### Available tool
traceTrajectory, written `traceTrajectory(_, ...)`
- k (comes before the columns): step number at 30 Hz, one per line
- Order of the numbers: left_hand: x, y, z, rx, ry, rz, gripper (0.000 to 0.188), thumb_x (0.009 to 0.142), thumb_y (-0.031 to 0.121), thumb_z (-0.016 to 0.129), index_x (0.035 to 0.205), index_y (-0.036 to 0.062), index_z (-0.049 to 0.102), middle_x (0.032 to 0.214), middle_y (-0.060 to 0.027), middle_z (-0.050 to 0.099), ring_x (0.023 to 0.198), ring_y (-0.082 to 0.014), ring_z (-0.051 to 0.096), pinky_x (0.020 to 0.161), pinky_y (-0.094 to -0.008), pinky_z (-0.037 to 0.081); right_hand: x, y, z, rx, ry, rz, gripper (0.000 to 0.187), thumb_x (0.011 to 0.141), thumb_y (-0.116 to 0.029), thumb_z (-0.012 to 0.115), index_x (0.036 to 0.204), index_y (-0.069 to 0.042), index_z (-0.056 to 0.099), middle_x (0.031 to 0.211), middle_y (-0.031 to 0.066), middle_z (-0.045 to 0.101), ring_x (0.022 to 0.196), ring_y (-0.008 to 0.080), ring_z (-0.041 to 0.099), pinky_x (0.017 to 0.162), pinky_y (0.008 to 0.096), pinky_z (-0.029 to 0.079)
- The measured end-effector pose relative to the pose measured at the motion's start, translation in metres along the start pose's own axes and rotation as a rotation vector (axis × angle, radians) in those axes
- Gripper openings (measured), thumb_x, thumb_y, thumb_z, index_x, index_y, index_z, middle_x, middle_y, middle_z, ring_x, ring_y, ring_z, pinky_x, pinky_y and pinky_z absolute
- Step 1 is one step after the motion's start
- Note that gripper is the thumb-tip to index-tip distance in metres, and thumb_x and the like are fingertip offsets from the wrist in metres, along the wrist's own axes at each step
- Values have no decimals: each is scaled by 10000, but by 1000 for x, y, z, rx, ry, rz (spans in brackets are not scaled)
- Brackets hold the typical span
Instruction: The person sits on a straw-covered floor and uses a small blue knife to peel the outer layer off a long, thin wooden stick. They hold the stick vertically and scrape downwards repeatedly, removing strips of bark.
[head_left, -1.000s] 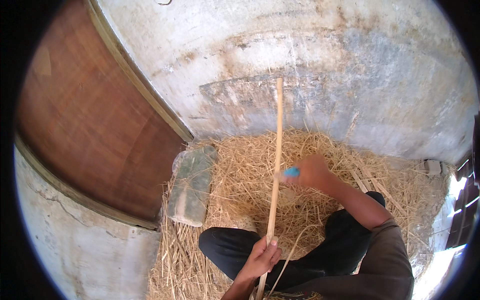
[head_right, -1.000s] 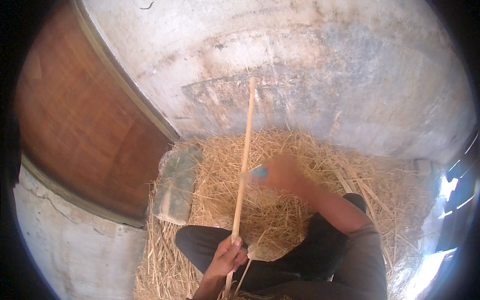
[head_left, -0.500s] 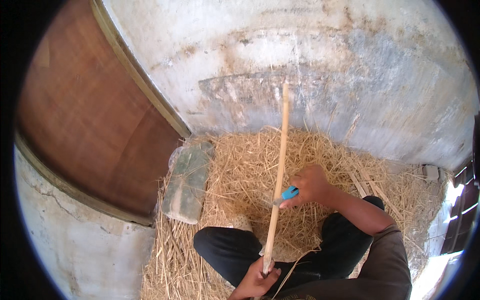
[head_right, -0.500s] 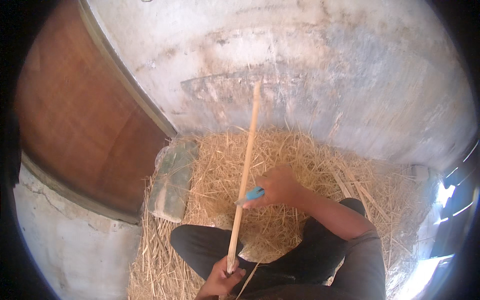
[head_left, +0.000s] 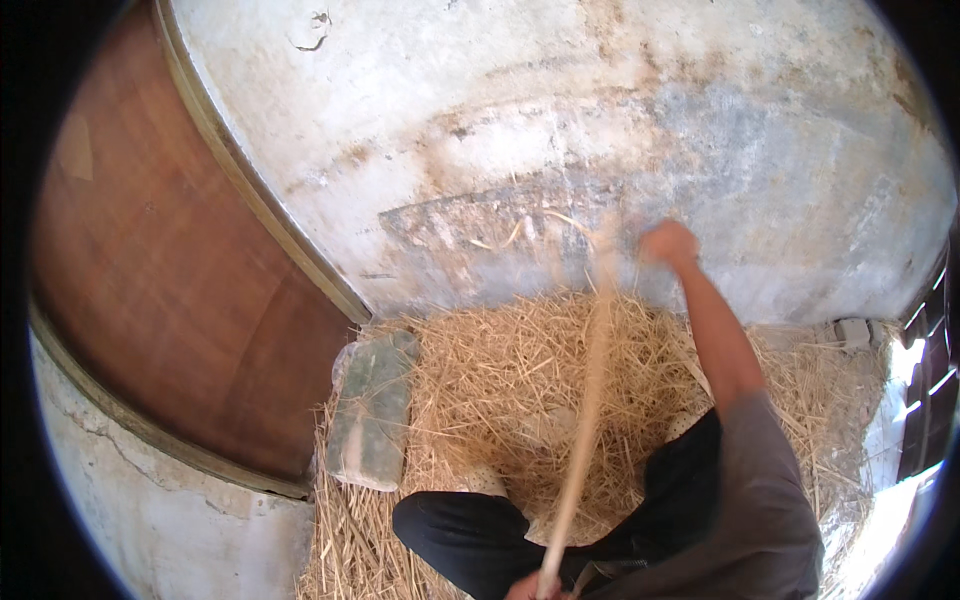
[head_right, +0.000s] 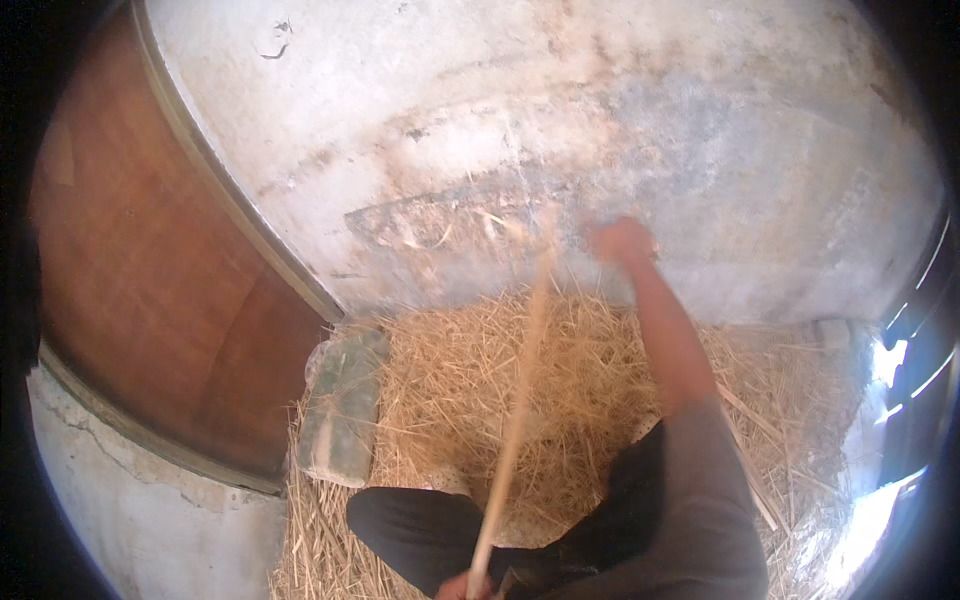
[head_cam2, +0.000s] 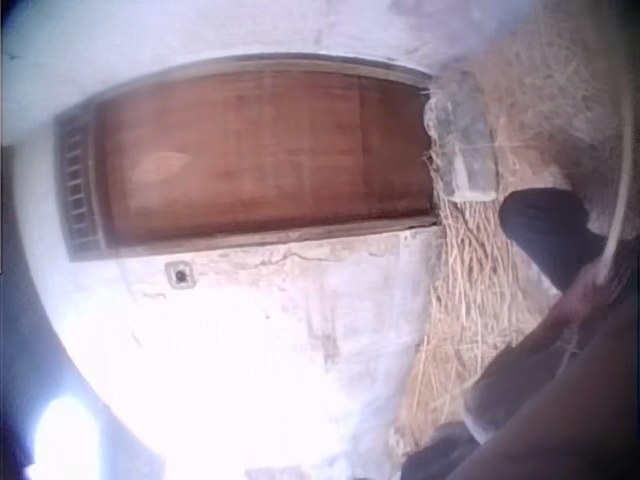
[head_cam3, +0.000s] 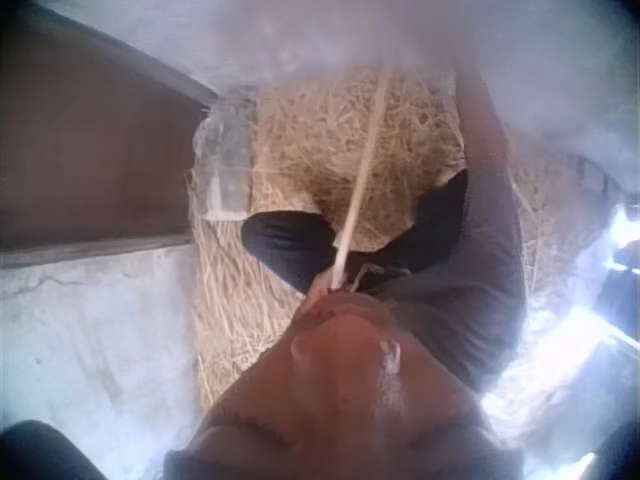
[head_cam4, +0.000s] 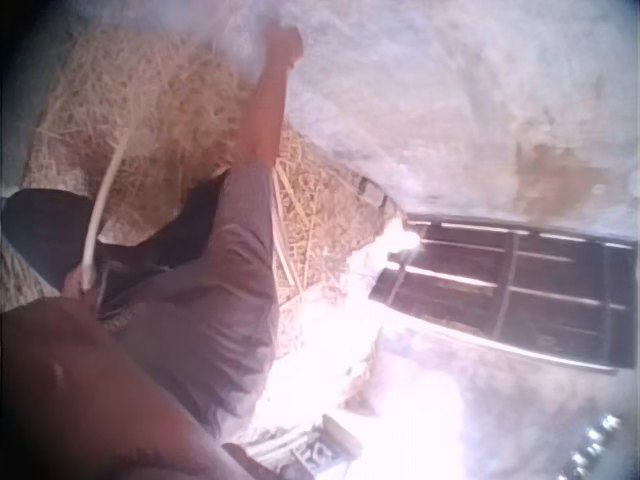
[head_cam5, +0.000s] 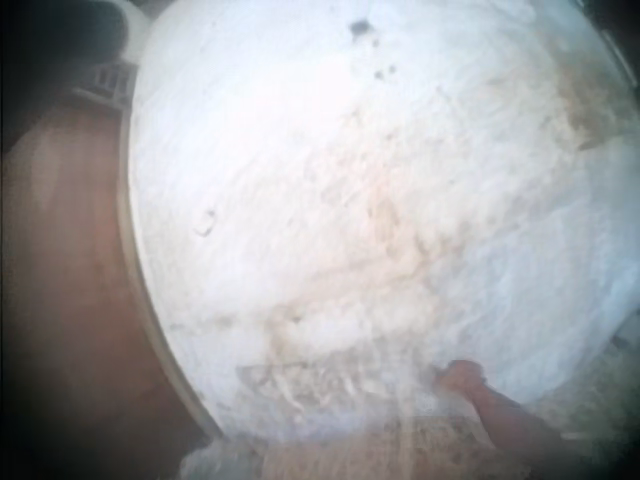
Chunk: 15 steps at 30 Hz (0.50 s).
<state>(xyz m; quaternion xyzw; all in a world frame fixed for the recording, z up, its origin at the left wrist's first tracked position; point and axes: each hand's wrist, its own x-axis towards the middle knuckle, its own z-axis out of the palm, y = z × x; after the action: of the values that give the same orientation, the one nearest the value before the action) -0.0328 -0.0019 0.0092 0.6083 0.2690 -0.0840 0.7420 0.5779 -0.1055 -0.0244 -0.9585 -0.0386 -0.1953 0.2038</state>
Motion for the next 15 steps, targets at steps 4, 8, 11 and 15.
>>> traceTrajectory(4, -5, -16, -36, 78, 181, -19, 206, 866, 42, 593, 1052, 57, 506, 816, 42, 453, 761, -77, 435, 678, -229, 392, -17, 23, -8, 90, -229, 93, 858, 773, -810, 420, 635, 5, 650, 710, 217, 656, 673, 321, 655, 641, 448, 504)
traceTrajectory(8, 48, 9, -34, 82, 125, 137, 191, 911, 62, 588, 810, 88, 428, 669, 66, 370, 594, -24, 348, 511, -204, 311, -108, -10, -12, 107, -510, -151, 819, 796, -789, 422, 513, -37, 578, 506, 137, 532, 475, 242, 537, 493, 406, 427)
traceTrajectory(11, 61, 36, -32, 136, 129, 176, 227, 888, 19, 597, 785, 99, 412, 708, 67, 365, 652, -32, 334, 562, -211, 308, -166, -62, -63, 117, -747, -581, 783, 796, -796, 403, 625, -58, 602, 563, 131, 543, 569, 251, 570, 542, 424, 431)
traceTrajectory(15, 64, 44, -25, 131, 57, 173, 246, 881, 4, 604, 788, 102, 399, 711, 63, 372, 653, -33, 334, 564, -206, 297, -207, -78, -67, 525, -428, -802, 672, 802, -727, 503, 597, -93, 591, 466, 69, 475, 446, 222, 509, 443, 393, 387)
